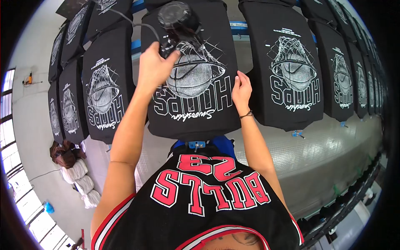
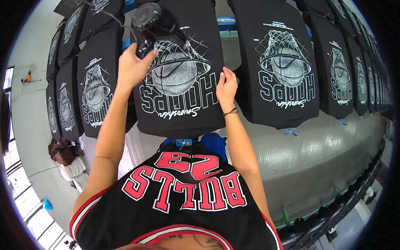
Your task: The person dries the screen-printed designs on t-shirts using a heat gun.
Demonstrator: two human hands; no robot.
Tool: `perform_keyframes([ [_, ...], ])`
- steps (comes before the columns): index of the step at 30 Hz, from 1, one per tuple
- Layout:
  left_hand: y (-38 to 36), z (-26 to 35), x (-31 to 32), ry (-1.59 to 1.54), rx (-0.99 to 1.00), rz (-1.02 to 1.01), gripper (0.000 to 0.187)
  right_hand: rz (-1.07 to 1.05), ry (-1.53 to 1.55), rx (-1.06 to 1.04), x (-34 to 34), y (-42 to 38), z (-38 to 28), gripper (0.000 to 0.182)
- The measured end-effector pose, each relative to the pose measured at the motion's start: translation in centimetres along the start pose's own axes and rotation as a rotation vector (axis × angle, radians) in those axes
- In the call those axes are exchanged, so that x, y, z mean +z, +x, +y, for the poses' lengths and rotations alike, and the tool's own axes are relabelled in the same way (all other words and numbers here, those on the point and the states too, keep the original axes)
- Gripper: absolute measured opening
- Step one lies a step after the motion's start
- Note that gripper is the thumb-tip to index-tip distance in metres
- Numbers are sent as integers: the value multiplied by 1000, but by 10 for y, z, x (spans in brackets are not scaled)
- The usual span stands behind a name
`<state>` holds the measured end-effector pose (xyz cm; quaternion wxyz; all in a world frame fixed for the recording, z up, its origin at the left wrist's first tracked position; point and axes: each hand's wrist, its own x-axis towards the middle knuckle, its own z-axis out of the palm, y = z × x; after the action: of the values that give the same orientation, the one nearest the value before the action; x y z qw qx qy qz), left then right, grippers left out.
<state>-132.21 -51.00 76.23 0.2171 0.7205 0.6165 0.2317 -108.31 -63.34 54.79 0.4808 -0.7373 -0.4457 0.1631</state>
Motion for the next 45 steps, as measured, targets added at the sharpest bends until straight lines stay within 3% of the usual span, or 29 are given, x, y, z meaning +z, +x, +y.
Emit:
perform_keyframes([
  [2, 27, -11, 0, -8, 32, 33, 47, 34, 7, 19, 5, -3, -5, 29],
  [6, 56, -12, -8, -48, -44, -98, 47, 53, 55, 84, 7, -3, -6, 29],
  [10, 24, -13, -23, 42, -25, -86, 45, 45, -129, -74, 10, -9, -7, 29],
  [14, -41, -8, -38, -201, -44, -185, 35, 24, -239, -168, 22, -13, -29, 33],
  [16, -63, -11, -45, -161, -128, -212, 35, -58, -370, -330, 22, -12, -44, 33],
  [21, -95, -36, -58, -81, -231, -28, 33, -386, -561, -552, 35, -27, -60, 47],
  [25, -135, -43, -76, -214, -327, -141, 33, -429, -639, -644, 46, -31, -67, 54],
  [28, -146, -61, -80, -102, -293, 27, 34, -473, -714, -658, 48, -33, -66, 57],
  [32, -102, -94, -99, 64, -333, 88, 40, -485, -713, -615, 48, -34, -67, 60],
  [33, -87, -108, -96, 41, -262, 145, 44, -500, -700, -599, 49, -35, -68, 62],
  [34, -71, -120, -88, 206, -183, 254, 50, -503, -696, -581, 50, -33, -70, 64],
  [36, -39, -114, -90, 218, -178, 198, 65, -470, -619, -591, 56, -33, -67, 68],
  [37, -16, -94, -94, 172, -396, -14, 80, -462, -586, -564, 55, -33, -63, 71],
  [38, 1, -105, -77, 80, -348, 42, 81, -636, -685, -399, 47, -25, -81, 77],
  [39, 20, -127, -53, 152, -52, 234, 80, -534, -575, -480, 46, -27, -74, 79],
  [40, 38, -103, -56, 84, -140, 40, 72, -503, -521, -501, 43, -28, -75, 79],
  [41, 63, -131, -41, -1, -13, 63, 63, -440, -495, -538, 47, -28, -74, 77],
  [42, 90, -148, -26, -68, 265, 130, 59, -445, -544, -560, 56, -31, -66, 74],
  [44, 90, -59, -40, -145, -65, -125, 59, -390, -517, -588, 56, -31, -74, 71],
  [45, 100, -57, -29, -143, -35, -136, 59, -387, -491, -590, 57, -28, -71, 70],
])
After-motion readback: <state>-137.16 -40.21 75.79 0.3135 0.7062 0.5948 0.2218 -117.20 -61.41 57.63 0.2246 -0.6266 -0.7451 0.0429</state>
